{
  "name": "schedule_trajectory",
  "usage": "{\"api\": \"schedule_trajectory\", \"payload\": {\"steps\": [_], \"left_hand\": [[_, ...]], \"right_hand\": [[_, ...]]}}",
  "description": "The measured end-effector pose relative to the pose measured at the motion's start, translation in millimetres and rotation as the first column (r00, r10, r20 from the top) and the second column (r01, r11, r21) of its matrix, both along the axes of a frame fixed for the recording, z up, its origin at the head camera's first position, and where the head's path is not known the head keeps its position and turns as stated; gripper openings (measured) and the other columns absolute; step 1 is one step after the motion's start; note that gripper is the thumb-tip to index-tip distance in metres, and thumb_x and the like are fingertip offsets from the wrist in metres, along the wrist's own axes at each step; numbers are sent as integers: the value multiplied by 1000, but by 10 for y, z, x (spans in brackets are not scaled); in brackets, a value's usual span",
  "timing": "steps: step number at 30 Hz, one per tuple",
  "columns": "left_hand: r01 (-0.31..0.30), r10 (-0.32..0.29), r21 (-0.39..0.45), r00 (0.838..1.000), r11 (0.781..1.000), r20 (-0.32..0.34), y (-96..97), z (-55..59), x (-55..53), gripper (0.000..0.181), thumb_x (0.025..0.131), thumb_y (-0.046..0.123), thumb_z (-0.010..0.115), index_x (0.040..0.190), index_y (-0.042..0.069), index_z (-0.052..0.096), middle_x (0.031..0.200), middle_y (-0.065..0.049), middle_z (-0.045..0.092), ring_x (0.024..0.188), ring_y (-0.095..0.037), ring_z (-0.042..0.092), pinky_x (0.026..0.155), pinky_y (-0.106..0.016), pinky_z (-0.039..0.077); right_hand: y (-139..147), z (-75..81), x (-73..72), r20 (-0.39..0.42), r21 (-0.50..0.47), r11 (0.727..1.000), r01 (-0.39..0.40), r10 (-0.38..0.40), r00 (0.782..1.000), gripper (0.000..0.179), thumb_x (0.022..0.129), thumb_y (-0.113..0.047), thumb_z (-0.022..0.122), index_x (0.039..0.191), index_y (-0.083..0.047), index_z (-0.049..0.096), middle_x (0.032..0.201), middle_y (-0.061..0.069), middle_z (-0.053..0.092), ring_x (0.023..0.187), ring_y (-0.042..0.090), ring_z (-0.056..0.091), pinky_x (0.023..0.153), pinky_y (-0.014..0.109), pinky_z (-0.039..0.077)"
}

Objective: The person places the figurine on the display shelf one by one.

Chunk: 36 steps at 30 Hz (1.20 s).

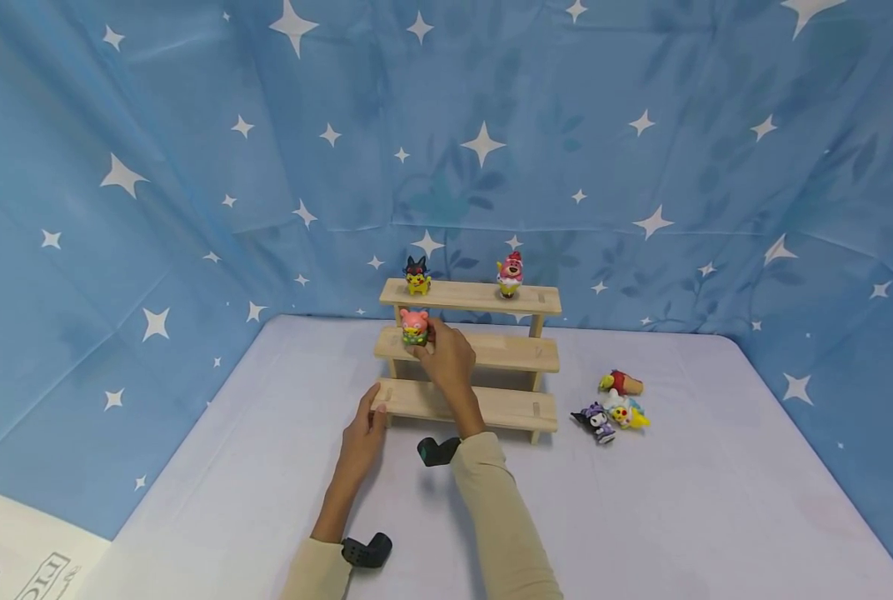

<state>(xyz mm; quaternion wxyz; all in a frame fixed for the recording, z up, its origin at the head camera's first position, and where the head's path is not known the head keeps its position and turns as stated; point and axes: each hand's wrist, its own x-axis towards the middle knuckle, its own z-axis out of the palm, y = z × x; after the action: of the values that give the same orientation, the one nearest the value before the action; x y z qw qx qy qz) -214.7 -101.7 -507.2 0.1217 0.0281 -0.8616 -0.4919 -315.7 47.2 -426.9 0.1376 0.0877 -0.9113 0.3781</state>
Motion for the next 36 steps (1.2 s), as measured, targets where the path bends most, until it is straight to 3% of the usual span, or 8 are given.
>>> {"api": "schedule_trajectory", "payload": {"steps": [13,21,28,36], "left_hand": [[30,-30,16,999,999,-14,-26,-7,-26,46,105,22,43,149,9,37,86,-10,61,71,-15,50,65,-31,44],[15,-15,10,1000,1000,4,-14,2,1,47,105,24,43,150,11,37,95,-13,64,81,-20,57,72,-37,47],[19,-19,32,1000,999,19,-10,-3,-1,47,105,24,43,151,13,36,96,-13,64,82,-21,57,72,-36,48],[8,-9,28,999,1000,34,-10,-9,-6,47,105,24,43,151,14,36,101,-15,65,86,-24,59,75,-41,49]], "right_hand": [[56,-11,64,-37,-20,1000,-15,14,999,56,81,-34,80,129,-12,61,116,8,71,106,29,64,95,48,46],[118,-51,132,-94,-103,995,-18,8,996,47,80,-20,81,121,-3,64,111,12,71,103,30,63,95,47,45],[257,-72,231,-72,-135,991,4,-14,997,46,82,-17,79,122,-1,64,113,13,70,105,32,61,98,48,44],[598,-159,433,-217,-207,978,-37,-9,976,33,87,-6,72,117,5,64,108,17,70,99,31,66,90,41,52]]}}
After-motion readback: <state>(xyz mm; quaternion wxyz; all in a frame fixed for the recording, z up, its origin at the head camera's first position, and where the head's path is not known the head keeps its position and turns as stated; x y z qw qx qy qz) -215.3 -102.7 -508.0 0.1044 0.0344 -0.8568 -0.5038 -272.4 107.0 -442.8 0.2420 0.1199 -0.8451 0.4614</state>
